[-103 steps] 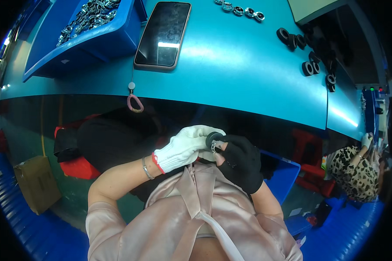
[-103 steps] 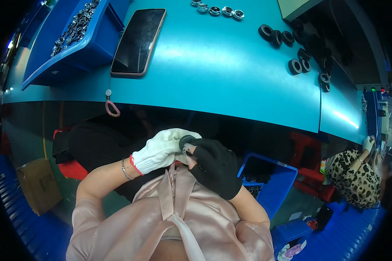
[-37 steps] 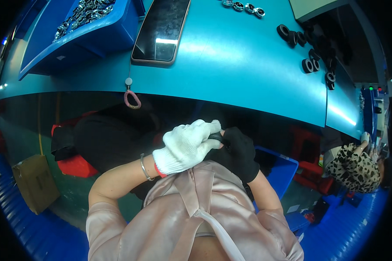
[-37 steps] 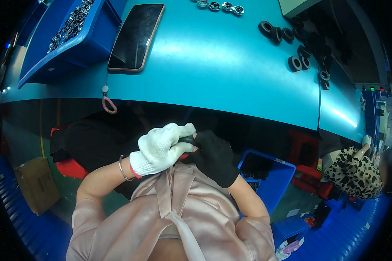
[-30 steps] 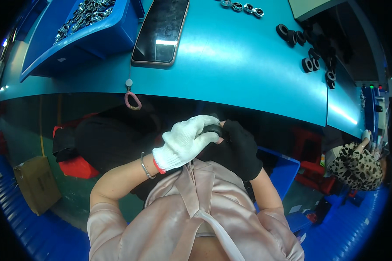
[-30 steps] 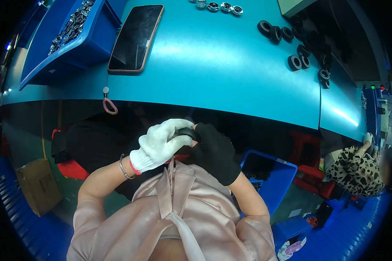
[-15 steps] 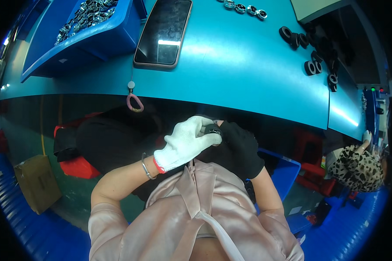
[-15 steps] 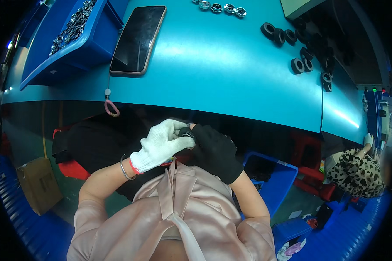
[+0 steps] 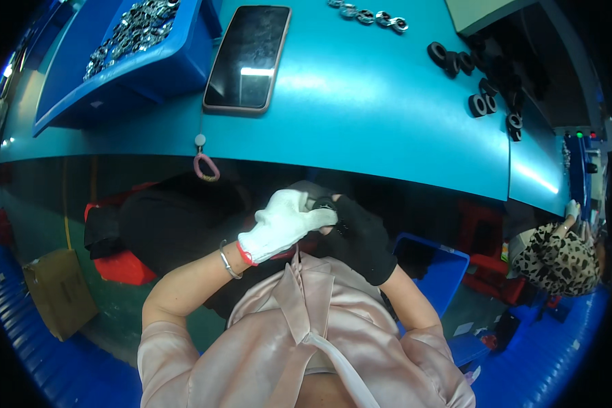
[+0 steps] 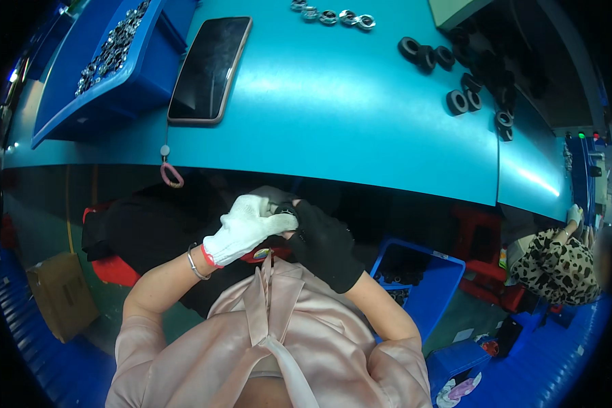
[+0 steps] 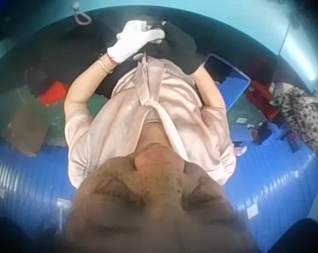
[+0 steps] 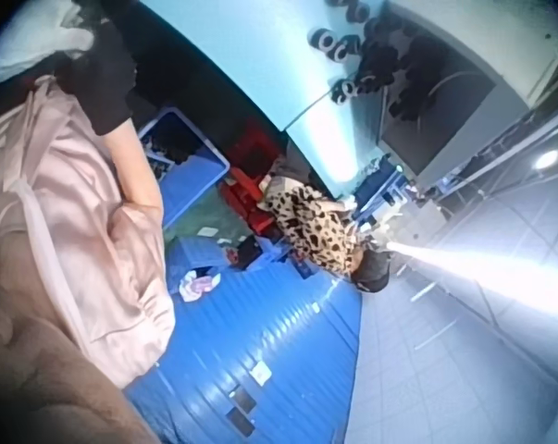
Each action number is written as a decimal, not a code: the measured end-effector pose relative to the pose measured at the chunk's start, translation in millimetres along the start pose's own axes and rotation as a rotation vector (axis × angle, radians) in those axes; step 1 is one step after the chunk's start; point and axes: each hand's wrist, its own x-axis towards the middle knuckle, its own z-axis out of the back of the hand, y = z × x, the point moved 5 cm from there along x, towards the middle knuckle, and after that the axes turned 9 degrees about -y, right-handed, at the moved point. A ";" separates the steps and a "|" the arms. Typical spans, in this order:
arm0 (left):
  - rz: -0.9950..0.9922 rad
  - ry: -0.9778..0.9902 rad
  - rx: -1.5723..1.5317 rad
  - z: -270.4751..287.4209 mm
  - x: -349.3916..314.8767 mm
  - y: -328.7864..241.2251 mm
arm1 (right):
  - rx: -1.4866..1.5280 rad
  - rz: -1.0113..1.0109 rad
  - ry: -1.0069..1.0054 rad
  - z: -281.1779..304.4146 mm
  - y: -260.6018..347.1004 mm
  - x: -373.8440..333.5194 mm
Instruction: Assembling small gears by inserting center components into black outer rings.
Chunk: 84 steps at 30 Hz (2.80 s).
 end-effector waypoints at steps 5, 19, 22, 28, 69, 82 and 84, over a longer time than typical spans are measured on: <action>-0.020 -0.036 0.531 3.6 1.0 -3.3 | -0.124 -0.044 0.224 -9.0 -10.0 -5.6; -0.218 -0.031 0.734 -8.7 -3.5 -12.3 | -0.079 0.216 0.178 4.6 10.2 4.4; -0.082 0.031 0.556 -5.5 0.3 -4.9 | -0.085 0.035 0.087 12.7 11.3 8.3; -0.097 -0.051 -0.005 3.3 -6.3 -17.1 | 0.037 -0.060 0.159 13.6 5.0 17.7; -0.026 -0.033 0.425 9.8 1.0 -6.0 | 0.394 -0.313 0.236 6.5 -27.0 0.8; -0.131 0.080 -0.204 5.7 6.6 5.5 | 0.438 -0.357 0.054 11.7 -28.7 -2.1; -0.021 -0.043 0.125 5.1 3.6 -4.9 | 0.329 -0.160 0.199 13.1 -19.9 0.7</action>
